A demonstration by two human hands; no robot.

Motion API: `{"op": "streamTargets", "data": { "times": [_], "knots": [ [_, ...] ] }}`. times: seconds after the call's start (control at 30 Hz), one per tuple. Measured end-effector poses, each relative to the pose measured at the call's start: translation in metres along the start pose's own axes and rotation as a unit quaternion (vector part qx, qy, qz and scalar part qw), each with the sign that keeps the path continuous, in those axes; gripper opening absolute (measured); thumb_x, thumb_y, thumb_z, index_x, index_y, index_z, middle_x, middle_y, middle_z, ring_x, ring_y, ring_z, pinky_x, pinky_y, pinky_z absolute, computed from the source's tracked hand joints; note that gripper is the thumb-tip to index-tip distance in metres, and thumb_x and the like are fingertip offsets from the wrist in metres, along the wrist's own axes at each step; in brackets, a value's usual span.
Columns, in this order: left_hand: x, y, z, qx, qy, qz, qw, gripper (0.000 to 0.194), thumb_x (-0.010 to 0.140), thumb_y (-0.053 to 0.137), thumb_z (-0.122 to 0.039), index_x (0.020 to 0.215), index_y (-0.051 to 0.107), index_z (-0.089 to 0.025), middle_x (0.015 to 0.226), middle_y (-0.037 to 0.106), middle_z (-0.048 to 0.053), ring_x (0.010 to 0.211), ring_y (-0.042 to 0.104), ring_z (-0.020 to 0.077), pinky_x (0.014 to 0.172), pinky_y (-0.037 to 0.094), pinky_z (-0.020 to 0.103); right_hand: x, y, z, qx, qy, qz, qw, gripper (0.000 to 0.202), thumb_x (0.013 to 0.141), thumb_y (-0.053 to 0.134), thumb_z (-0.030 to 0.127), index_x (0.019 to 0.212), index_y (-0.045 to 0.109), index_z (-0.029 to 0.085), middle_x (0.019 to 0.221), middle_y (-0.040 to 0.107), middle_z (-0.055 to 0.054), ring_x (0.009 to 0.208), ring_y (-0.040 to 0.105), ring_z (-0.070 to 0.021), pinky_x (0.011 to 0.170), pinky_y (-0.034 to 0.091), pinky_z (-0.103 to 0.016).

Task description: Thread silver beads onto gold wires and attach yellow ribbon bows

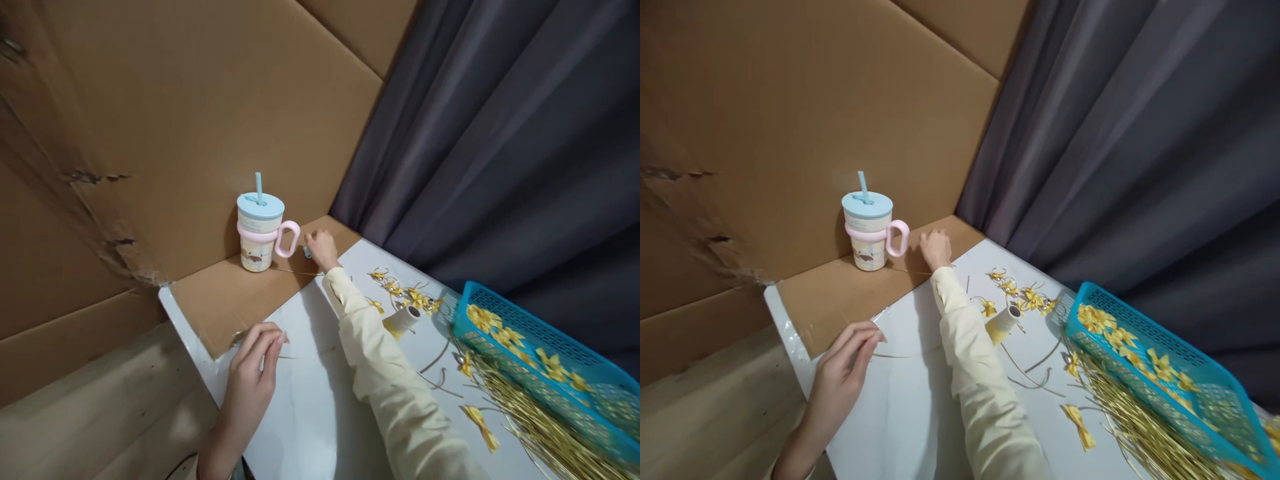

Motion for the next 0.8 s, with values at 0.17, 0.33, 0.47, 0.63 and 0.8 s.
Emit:
{"op": "streamTargets", "data": {
  "times": [0.17, 0.33, 0.47, 0.63, 0.8],
  "knots": [
    [0.000, 0.001, 0.005, 0.001, -0.019, 0.000, 1.000, 0.021, 0.093, 0.042, -0.019, 0.077, 0.056, -0.019, 0.080, 0.059, 0.002, 0.078, 0.059, 0.0121, 0.071, 0.045, 0.017, 0.003, 0.022, -0.002, -0.079, 0.007, 0.031, 0.996, 0.033, 0.090, 0.056, 0.030, 0.119, 0.054, 0.014, 0.120, 0.056, -0.010, 0.103, 0.058, -0.0220, 0.086, 0.050, -0.043],
    [0.000, 0.001, 0.006, -0.003, -0.015, -0.004, 1.000, 0.021, 0.093, 0.041, -0.021, 0.076, 0.054, -0.020, 0.078, 0.060, 0.001, 0.075, 0.060, 0.0122, 0.070, 0.046, 0.018, -0.001, 0.029, 0.001, -0.078, -0.026, 0.053, 0.995, 0.031, 0.090, 0.056, 0.030, 0.117, 0.055, 0.016, 0.117, 0.057, -0.009, 0.100, 0.059, -0.0206, 0.083, 0.051, -0.040],
    [0.001, 0.000, 0.006, 0.000, -0.014, -0.013, 1.000, 0.022, 0.093, 0.040, -0.022, 0.075, 0.053, -0.021, 0.076, 0.060, 0.001, 0.072, 0.060, 0.0125, 0.068, 0.046, 0.019, 0.010, -0.001, 0.017, -0.034, -0.076, 0.022, 0.996, 0.029, 0.090, 0.055, 0.030, 0.116, 0.056, 0.017, 0.116, 0.058, -0.008, 0.099, 0.060, -0.0199, 0.082, 0.051, -0.039],
    [0.002, 0.000, 0.005, 0.005, -0.021, -0.011, 1.000, 0.023, 0.093, 0.039, -0.023, 0.074, 0.052, -0.021, 0.073, 0.059, 0.001, 0.069, 0.060, 0.0132, 0.066, 0.046, 0.020, 0.022, -0.062, 0.093, 0.075, -0.182, -0.055, 0.979, 0.021, 0.092, 0.050, 0.024, 0.109, 0.054, 0.012, 0.103, 0.062, -0.007, 0.090, 0.062, -0.0162, 0.078, 0.051, -0.033],
    [0.002, -0.001, 0.007, 0.008, -0.025, -0.019, 0.999, 0.023, 0.093, 0.040, -0.023, 0.075, 0.054, -0.021, 0.074, 0.061, 0.001, 0.069, 0.060, 0.0137, 0.066, 0.047, 0.021, 0.005, -0.075, 0.178, 0.154, -0.314, -0.055, 0.935, 0.010, 0.086, 0.053, 0.018, 0.096, 0.052, 0.018, 0.095, 0.065, -0.001, 0.083, 0.063, -0.0091, 0.076, 0.046, -0.021]
  ]
}}
Point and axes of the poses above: each hand's wrist, its own x-axis towards the middle knuckle, its own y-axis out of the palm, z = x × y, the point moved 9 cm from there along x, towards the middle knuckle
